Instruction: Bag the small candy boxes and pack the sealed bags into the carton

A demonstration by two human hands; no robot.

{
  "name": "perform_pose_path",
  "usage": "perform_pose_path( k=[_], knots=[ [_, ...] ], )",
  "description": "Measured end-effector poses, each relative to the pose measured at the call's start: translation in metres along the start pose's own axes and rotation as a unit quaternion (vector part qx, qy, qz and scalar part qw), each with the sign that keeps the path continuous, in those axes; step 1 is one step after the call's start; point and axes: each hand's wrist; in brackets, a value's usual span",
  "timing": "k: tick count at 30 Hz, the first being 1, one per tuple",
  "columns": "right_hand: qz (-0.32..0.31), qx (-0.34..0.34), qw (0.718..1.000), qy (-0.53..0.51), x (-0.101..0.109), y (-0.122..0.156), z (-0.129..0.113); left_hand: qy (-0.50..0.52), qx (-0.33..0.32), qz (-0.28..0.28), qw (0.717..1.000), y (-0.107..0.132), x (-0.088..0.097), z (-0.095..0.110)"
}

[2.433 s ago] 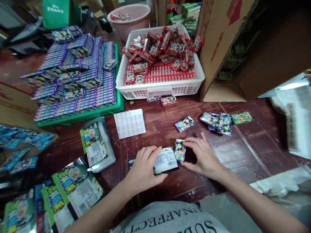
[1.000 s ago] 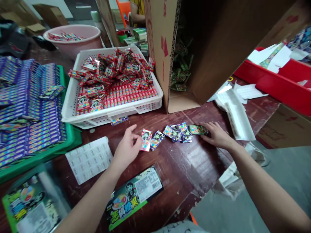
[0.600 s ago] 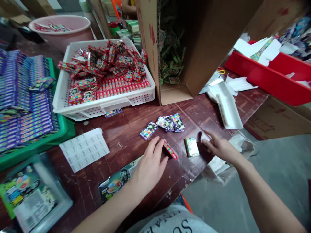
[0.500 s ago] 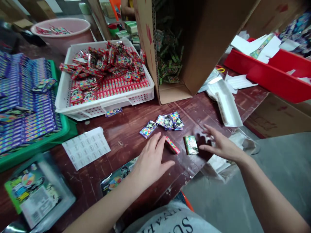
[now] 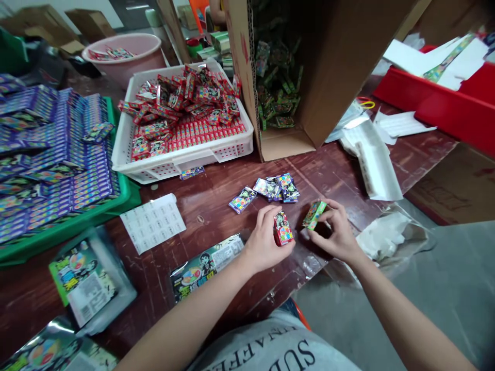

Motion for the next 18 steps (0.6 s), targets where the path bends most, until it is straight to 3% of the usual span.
perform_pose_path(
  k=[2,4,8,12,14,18],
  knots=[
    [0.040,0.000,0.997,0.070,-0.007,0.007,0.003,-0.043,0.009,-0.044,0.998,0.003,-0.003,-0.002],
    [0.032,0.019,0.992,0.122,-0.005,0.013,0.004,-0.111,0.009,-0.077,0.991,0.004,-0.003,-0.002],
    [-0.059,0.104,0.976,0.183,0.015,0.018,-0.005,-0.191,0.008,-0.107,0.976,0.004,0.006,0.004],
    [-0.229,0.174,0.946,0.148,0.031,0.013,-0.029,-0.198,0.020,-0.155,0.968,0.003,0.014,0.004],
    [-0.283,0.177,0.937,0.106,0.036,0.008,-0.039,-0.195,0.027,-0.173,0.965,0.004,0.017,0.002],
    [-0.314,0.150,0.936,0.062,0.039,-0.006,-0.044,-0.197,0.020,-0.183,0.963,0.004,0.021,-0.003]
  ],
)
Point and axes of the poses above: each hand's wrist, its own y-axis away from the middle knuckle, its own x-axis out of the back of the hand, z = x × y, and after that the axes turned 6 degrees about -x, right-handed
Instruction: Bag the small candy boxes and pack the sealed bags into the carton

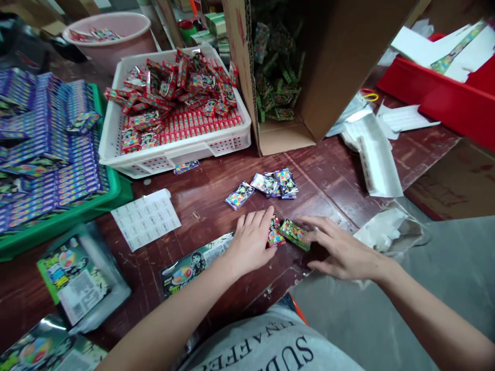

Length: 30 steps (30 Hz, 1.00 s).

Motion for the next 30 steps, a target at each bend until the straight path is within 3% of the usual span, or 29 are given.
perform_pose_path(
  k=[4,6,10,12,19,22,26,30],
  knots=[
    [-0.069,0.037,0.997,0.023,0.002,-0.019,0.011,0.004,-0.027,-0.015,1.000,0.003,0.004,-0.004],
    [-0.070,0.025,0.996,0.042,-0.001,-0.028,0.015,0.003,-0.033,-0.016,0.999,0.006,0.005,-0.004],
    [0.034,-0.090,0.988,0.117,-0.017,-0.040,0.014,0.013,-0.034,-0.003,0.999,0.009,0.003,-0.002],
    [0.075,-0.112,0.983,0.124,-0.027,-0.044,0.012,0.020,-0.034,0.000,0.999,0.009,0.002,-0.002],
    [0.108,0.034,0.994,-0.005,-0.055,-0.049,0.017,0.043,-0.046,-0.009,0.998,0.004,-0.001,-0.005],
    [0.108,0.058,0.992,-0.038,-0.060,-0.051,0.017,0.044,-0.052,-0.019,0.998,0.008,0.003,-0.005],
    [0.117,0.031,0.991,-0.054,-0.062,-0.052,0.011,-0.010,-0.025,0.026,0.999,0.046,0.017,-0.011],
    [0.210,-0.026,0.977,-0.030,-0.067,-0.060,0.000,-0.064,0.085,0.045,0.993,0.105,0.025,-0.032]
  ],
)
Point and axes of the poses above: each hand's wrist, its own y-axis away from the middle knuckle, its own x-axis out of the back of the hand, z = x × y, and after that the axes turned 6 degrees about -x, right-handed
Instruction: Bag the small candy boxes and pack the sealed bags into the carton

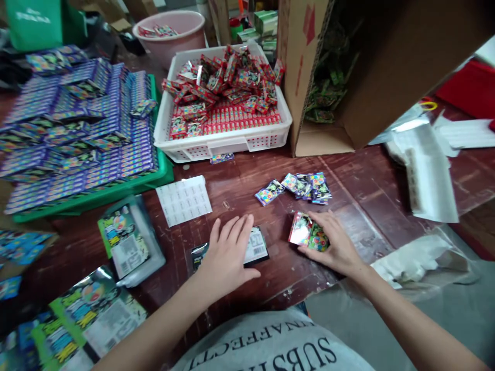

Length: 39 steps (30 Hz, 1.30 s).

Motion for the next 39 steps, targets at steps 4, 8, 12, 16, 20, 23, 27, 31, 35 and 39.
perform_pose_path(
  k=[4,8,12,16,20,23,27,31,35,39],
  knots=[
    [0.004,0.011,1.000,0.028,-0.021,-0.010,-0.020,0.040,0.020,-0.022,0.999,0.029,-0.004,-0.021],
    [-0.117,0.079,0.990,-0.015,-0.032,-0.017,-0.037,0.085,0.022,0.000,0.996,0.032,-0.011,-0.026],
    [-0.198,0.121,0.970,-0.073,-0.033,-0.025,-0.047,0.121,-0.014,-0.017,0.992,0.029,-0.013,-0.026],
    [-0.208,0.137,0.964,-0.093,-0.029,-0.034,-0.047,0.126,-0.015,-0.018,0.992,0.029,-0.012,-0.026],
    [-0.227,0.118,0.963,-0.082,-0.015,-0.037,-0.034,0.127,-0.006,-0.020,0.992,0.028,-0.012,-0.025],
    [-0.246,0.121,0.957,-0.090,-0.011,-0.042,-0.025,0.127,0.001,-0.011,0.992,0.026,-0.014,-0.024],
    [-0.250,0.142,0.952,-0.103,-0.015,-0.056,-0.023,0.129,0.022,-0.002,0.991,0.027,-0.015,-0.025],
    [-0.158,0.095,0.979,-0.089,-0.017,-0.065,-0.029,0.133,0.054,0.020,0.989,0.034,-0.012,-0.027],
    [-0.121,0.081,0.986,-0.080,-0.020,-0.065,-0.043,0.131,0.084,0.058,0.986,0.040,-0.008,-0.025],
    [-0.203,0.126,0.967,-0.085,-0.023,-0.067,-0.055,0.119,0.087,0.070,0.987,0.043,-0.007,-0.023]
  ],
)
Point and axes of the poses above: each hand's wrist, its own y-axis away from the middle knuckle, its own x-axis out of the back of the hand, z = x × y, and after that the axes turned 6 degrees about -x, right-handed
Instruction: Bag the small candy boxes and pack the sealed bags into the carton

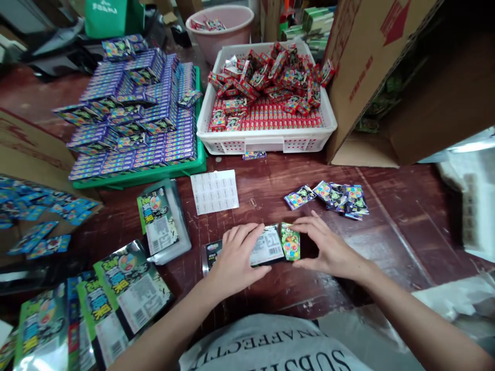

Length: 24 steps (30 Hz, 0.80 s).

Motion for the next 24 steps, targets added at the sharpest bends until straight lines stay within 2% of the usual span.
perform_pose_path(
  k=[3,5,7,9,12,14,16,19,21,24],
  knots=[
    [-0.047,0.041,0.998,-0.010,0.004,-0.007,0.000,0.004,-0.020,-0.015,1.000,0.001,-0.002,-0.001],
    [-0.059,0.057,0.997,-0.017,0.005,-0.011,0.001,0.007,-0.011,-0.004,1.000,0.001,-0.003,-0.001],
    [-0.038,0.026,0.998,-0.036,0.002,-0.013,0.000,0.015,0.031,0.032,0.999,-0.001,-0.001,0.001],
    [0.006,-0.032,0.995,-0.095,-0.007,-0.016,-0.006,0.036,0.099,0.082,0.991,-0.003,0.003,0.006],
    [0.043,-0.100,0.968,-0.225,-0.027,-0.026,-0.018,0.096,0.183,0.132,0.970,-0.004,0.009,0.011],
    [0.055,-0.115,0.953,-0.275,-0.036,-0.038,-0.024,0.168,0.192,0.144,0.956,-0.001,0.010,0.008],
    [0.055,-0.114,0.948,-0.292,-0.040,-0.052,-0.028,0.281,0.189,0.150,0.929,0.006,0.008,0.000],
    [-0.014,-0.100,0.947,-0.304,-0.038,-0.070,-0.034,0.410,0.195,0.146,0.879,0.024,0.004,-0.016],
    [-0.058,-0.087,0.948,-0.299,-0.038,-0.077,-0.040,0.439,0.205,0.142,0.863,0.036,0.005,-0.026],
    [-0.043,-0.089,0.954,-0.285,-0.048,-0.076,-0.051,0.462,0.216,0.153,0.846,0.047,0.010,-0.034]
  ],
)
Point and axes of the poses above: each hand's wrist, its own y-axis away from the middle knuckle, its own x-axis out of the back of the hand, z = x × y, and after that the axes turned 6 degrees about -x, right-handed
